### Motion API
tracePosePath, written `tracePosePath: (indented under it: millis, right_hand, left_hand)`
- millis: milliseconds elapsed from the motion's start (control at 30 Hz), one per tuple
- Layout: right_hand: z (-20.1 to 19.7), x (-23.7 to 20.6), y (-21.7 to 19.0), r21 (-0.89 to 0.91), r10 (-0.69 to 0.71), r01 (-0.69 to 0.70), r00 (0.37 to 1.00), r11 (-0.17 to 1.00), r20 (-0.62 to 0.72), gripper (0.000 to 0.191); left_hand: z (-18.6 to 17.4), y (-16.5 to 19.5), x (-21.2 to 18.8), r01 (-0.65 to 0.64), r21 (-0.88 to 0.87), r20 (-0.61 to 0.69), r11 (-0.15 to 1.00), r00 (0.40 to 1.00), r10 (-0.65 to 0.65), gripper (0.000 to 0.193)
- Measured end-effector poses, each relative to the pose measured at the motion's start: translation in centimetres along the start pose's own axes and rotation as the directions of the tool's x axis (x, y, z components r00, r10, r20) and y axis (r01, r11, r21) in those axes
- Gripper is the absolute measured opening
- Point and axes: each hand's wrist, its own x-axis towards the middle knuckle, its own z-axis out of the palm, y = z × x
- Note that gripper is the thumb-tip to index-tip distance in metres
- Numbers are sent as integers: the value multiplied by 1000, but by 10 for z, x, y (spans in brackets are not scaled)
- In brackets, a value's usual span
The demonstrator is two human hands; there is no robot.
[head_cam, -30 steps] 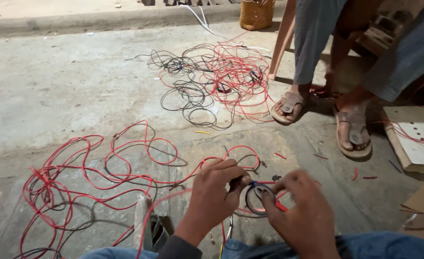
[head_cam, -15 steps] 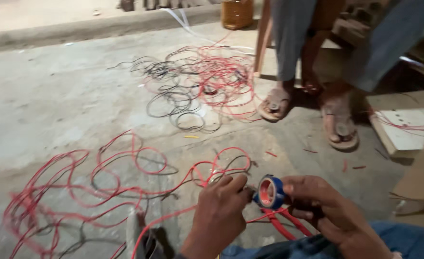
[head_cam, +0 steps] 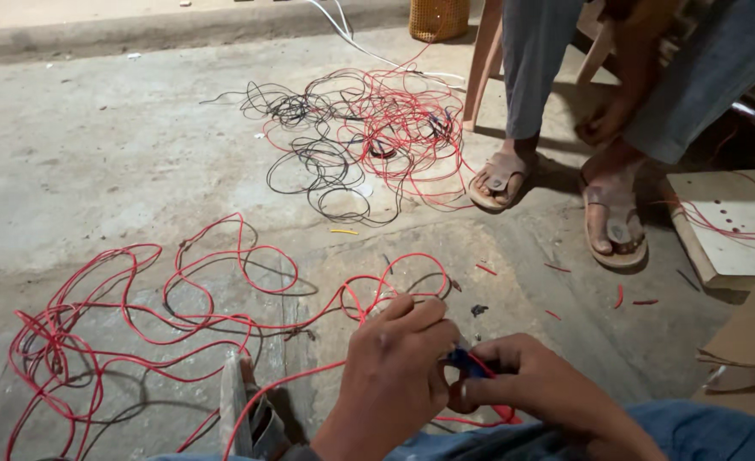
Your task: The person sits on the floor and repairs electrical wires by stripping insulation with pliers, twisting exposed conductors together, and wrapping the joints with blue electrical tape. The person handles red and black wires, using pliers and tape to complete the connections.
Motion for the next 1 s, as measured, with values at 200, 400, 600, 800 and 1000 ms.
tracePosePath:
  millis: [200,400,600,800,1000]
  right_hand:
    - [27,-13,-16,-633,-388,-65,740,772,-550,41]
    - [34,-4,-18,-451,-301,73,836,890,-459,32]
    - [2,-14,-9,157,41,14,938,987,-344,36]
    - [-20,-20,-8,504,-398,396,911,767,-109,47]
    - [-8,8,19,-205,-102,79,989,976,-105,28]
  left_hand:
    - [7,-7,-4,258,-106,-151,960,951,-272,19]
    - [15,-15,-4,390,-206,-102,898,904,-416,16]
    - [11,-8,-5,277,-92,-128,956,949,-287,28]
    - [18,10,-11,162,-81,-61,983,984,-167,25]
    - [11,13,-8,207,-88,-79,974,974,-214,17]
